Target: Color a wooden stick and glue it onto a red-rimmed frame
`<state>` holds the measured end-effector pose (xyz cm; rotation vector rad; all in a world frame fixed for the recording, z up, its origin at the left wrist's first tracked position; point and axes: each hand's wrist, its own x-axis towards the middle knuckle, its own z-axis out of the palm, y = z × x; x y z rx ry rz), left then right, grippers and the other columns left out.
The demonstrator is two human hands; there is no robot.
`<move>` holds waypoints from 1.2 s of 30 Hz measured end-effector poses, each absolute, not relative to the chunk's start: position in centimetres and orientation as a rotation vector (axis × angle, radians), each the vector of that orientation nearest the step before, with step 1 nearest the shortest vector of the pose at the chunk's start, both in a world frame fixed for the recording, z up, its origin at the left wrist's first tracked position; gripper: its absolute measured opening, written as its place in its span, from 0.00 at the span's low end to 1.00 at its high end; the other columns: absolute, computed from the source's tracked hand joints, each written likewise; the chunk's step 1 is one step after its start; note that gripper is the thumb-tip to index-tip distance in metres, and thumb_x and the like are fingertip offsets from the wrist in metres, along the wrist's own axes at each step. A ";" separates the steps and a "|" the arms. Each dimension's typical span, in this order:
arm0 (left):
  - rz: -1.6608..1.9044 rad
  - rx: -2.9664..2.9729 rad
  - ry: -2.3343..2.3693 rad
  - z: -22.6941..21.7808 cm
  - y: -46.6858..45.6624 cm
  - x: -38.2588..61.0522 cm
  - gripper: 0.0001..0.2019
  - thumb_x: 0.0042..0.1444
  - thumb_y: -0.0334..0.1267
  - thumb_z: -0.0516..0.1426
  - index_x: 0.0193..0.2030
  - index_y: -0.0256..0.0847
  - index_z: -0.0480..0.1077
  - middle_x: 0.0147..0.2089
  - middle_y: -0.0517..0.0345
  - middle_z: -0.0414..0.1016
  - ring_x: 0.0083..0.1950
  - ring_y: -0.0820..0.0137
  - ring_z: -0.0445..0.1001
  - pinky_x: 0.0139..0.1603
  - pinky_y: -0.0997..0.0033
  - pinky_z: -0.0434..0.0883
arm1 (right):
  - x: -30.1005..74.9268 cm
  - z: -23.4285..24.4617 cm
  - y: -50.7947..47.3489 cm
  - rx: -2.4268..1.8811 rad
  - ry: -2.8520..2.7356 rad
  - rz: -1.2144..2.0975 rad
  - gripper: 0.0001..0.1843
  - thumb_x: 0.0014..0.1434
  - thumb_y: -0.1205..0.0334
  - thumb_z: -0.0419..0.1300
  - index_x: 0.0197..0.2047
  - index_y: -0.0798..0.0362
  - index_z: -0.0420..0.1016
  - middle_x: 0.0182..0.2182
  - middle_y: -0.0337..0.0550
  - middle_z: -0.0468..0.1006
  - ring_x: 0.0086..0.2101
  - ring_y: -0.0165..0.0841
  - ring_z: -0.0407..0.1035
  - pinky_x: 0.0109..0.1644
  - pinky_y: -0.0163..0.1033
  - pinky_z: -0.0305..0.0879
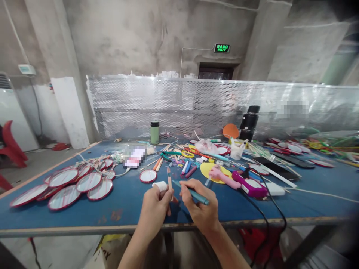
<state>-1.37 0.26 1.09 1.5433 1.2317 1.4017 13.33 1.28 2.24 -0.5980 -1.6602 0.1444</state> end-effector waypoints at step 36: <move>1.388 1.597 1.294 1.0 0.2 -1.3 0.15 0.59 0.47 0.55 0.25 0.42 0.65 0.15 0.67 0.65 0.16 0.74 0.66 0.22 0.76 0.61 | 13.3 2.0 1.4 -0.581 -1.757 0.151 0.08 0.63 0.70 0.59 0.40 0.50 0.77 0.29 0.38 0.79 0.28 0.29 0.73 0.36 0.33 0.69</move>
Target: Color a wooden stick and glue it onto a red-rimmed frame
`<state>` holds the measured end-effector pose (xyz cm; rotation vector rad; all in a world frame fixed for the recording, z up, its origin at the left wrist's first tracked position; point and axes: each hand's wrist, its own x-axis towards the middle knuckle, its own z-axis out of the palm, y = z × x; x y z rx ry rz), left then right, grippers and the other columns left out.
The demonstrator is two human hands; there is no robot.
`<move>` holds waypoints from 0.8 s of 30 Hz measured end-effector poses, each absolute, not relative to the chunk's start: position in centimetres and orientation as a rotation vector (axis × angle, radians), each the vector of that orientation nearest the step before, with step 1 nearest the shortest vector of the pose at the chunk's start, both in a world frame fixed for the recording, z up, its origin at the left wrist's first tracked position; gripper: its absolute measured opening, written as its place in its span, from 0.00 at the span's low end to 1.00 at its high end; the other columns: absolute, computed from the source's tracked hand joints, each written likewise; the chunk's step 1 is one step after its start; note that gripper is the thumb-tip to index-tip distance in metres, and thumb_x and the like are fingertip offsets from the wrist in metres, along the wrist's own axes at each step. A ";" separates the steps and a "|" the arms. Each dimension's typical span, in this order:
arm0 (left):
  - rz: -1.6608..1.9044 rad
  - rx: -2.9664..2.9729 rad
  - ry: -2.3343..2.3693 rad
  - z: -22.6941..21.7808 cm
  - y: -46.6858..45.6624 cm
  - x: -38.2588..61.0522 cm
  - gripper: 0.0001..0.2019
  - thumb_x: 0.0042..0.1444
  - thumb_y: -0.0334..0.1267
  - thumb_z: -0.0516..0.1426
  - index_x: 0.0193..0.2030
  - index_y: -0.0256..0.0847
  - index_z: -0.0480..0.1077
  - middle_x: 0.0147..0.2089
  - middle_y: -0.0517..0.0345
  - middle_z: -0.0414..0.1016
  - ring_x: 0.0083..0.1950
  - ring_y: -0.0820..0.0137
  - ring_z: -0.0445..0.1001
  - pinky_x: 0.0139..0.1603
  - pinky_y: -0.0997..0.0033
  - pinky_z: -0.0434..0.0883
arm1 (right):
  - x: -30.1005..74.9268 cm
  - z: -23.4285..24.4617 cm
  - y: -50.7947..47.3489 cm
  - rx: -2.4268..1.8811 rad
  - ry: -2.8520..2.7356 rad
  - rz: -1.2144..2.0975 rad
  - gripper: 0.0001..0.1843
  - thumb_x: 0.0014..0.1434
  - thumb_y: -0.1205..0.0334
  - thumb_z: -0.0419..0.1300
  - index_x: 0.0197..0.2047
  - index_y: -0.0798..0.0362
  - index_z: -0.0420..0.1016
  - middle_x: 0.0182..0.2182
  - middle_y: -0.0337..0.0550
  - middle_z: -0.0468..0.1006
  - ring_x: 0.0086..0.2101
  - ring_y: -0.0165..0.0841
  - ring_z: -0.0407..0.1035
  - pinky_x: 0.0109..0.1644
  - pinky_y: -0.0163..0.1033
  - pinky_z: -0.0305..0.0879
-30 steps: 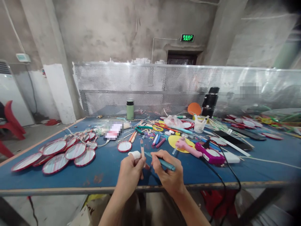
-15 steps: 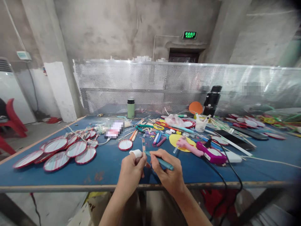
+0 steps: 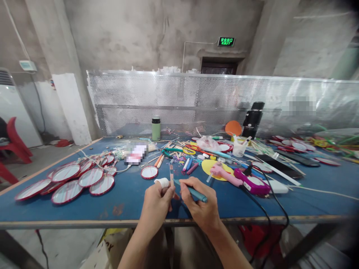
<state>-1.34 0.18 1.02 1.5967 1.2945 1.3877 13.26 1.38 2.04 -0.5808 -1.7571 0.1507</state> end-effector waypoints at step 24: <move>1.387 1.592 1.292 0.8 0.2 -1.3 0.15 0.60 0.46 0.54 0.25 0.43 0.63 0.18 0.67 0.65 0.17 0.74 0.65 0.22 0.76 0.60 | 13.2 1.7 1.5 -0.577 -1.755 0.114 0.08 0.62 0.71 0.59 0.40 0.49 0.77 0.29 0.39 0.79 0.28 0.31 0.74 0.35 0.34 0.69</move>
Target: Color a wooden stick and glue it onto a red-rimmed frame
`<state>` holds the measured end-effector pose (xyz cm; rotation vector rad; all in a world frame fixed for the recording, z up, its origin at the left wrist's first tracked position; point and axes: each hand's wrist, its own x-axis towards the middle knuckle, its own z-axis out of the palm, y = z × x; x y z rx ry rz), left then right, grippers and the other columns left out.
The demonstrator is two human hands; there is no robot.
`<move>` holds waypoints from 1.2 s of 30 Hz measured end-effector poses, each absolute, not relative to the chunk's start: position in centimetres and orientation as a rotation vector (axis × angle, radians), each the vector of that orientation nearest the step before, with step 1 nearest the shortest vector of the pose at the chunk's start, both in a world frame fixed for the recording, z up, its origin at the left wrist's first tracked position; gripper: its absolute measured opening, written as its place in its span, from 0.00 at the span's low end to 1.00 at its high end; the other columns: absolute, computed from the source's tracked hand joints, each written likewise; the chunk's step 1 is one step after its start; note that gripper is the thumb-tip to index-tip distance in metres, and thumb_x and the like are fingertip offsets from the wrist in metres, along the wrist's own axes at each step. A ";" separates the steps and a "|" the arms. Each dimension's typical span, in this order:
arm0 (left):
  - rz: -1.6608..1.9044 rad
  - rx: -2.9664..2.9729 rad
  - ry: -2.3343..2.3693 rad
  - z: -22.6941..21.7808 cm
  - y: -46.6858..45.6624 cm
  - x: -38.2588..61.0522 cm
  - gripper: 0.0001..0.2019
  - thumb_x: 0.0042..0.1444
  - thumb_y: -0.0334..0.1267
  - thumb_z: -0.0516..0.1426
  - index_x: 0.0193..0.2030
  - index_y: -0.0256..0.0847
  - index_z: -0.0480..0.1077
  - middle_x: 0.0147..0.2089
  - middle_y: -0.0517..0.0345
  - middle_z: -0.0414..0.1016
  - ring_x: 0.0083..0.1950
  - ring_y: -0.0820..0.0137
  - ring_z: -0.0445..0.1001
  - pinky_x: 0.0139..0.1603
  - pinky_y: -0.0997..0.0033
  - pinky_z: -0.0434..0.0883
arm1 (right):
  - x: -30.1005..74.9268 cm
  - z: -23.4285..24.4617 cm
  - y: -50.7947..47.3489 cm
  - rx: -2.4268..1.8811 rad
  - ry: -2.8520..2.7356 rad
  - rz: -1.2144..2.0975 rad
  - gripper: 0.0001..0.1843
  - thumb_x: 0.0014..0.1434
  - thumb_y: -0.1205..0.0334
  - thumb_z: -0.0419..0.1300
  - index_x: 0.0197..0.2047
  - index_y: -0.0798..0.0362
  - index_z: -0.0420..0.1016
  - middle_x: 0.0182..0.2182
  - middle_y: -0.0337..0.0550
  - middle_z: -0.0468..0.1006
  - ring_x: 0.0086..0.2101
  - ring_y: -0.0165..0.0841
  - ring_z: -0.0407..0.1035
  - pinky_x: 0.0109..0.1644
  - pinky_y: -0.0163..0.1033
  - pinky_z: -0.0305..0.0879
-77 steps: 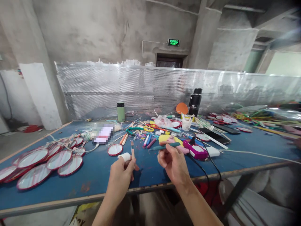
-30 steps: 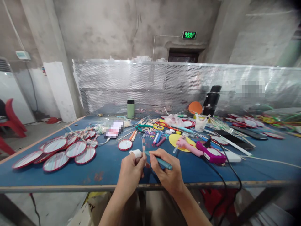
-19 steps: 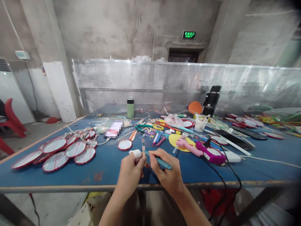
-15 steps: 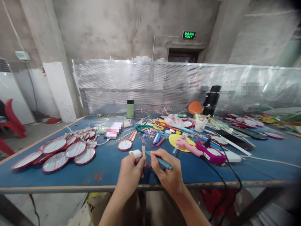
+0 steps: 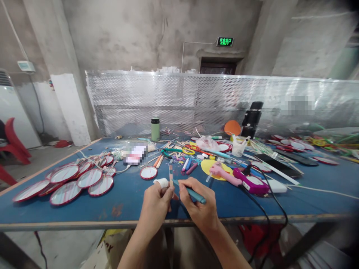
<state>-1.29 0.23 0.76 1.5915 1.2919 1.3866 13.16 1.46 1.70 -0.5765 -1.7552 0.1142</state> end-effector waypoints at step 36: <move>1.387 1.652 1.335 0.1 0.6 -1.4 0.15 0.62 0.45 0.53 0.25 0.43 0.62 0.16 0.68 0.64 0.17 0.74 0.65 0.22 0.76 0.60 | 13.1 1.6 1.4 -0.565 -1.777 -0.009 0.06 0.65 0.71 0.58 0.39 0.52 0.75 0.29 0.39 0.77 0.28 0.28 0.73 0.35 0.32 0.67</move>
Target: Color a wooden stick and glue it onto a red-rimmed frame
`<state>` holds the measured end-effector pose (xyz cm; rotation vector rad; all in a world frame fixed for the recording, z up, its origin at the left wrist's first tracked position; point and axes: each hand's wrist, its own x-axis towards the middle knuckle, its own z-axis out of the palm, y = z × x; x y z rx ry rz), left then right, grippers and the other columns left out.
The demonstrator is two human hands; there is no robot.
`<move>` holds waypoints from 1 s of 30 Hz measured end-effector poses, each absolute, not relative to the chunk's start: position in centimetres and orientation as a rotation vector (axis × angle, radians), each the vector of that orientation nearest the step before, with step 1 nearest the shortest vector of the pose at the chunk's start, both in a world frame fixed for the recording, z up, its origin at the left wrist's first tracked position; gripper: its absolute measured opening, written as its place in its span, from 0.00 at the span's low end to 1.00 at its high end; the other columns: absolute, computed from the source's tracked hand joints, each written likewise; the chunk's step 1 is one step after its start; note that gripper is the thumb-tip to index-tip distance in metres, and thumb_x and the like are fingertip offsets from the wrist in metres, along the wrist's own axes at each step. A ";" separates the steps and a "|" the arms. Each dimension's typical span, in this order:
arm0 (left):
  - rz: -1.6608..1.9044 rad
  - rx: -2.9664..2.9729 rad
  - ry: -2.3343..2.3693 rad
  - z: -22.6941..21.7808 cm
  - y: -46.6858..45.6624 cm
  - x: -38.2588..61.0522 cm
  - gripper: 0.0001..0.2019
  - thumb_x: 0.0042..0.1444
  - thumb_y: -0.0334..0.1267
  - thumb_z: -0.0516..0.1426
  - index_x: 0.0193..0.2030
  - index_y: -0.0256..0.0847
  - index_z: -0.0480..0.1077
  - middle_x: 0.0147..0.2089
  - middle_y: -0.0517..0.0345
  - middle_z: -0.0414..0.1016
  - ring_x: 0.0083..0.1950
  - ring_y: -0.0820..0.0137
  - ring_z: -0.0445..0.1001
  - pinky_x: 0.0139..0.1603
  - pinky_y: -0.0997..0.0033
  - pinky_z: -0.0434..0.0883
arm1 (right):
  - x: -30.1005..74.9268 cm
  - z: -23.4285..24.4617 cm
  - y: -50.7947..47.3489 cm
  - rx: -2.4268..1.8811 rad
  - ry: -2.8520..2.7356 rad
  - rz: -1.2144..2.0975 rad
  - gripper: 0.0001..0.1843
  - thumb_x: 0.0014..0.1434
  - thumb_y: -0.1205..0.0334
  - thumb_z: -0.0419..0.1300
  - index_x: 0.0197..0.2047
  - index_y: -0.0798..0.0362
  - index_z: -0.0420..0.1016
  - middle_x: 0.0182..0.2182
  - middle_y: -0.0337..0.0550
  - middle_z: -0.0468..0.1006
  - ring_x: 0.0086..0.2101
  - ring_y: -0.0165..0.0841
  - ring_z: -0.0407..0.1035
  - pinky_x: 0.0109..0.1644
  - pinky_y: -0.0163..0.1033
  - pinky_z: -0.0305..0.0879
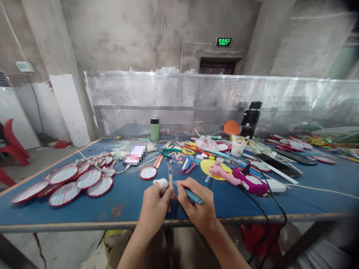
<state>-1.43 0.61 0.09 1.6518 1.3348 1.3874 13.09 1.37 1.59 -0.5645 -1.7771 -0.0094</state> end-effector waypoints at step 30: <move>1.405 1.631 1.311 0.3 0.4 -1.4 0.16 0.61 0.46 0.54 0.24 0.43 0.64 0.15 0.67 0.64 0.17 0.74 0.65 0.22 0.76 0.59 | 13.0 1.8 1.2 -0.613 -1.761 -0.061 0.07 0.65 0.69 0.57 0.37 0.51 0.74 0.26 0.38 0.76 0.26 0.28 0.71 0.32 0.32 0.66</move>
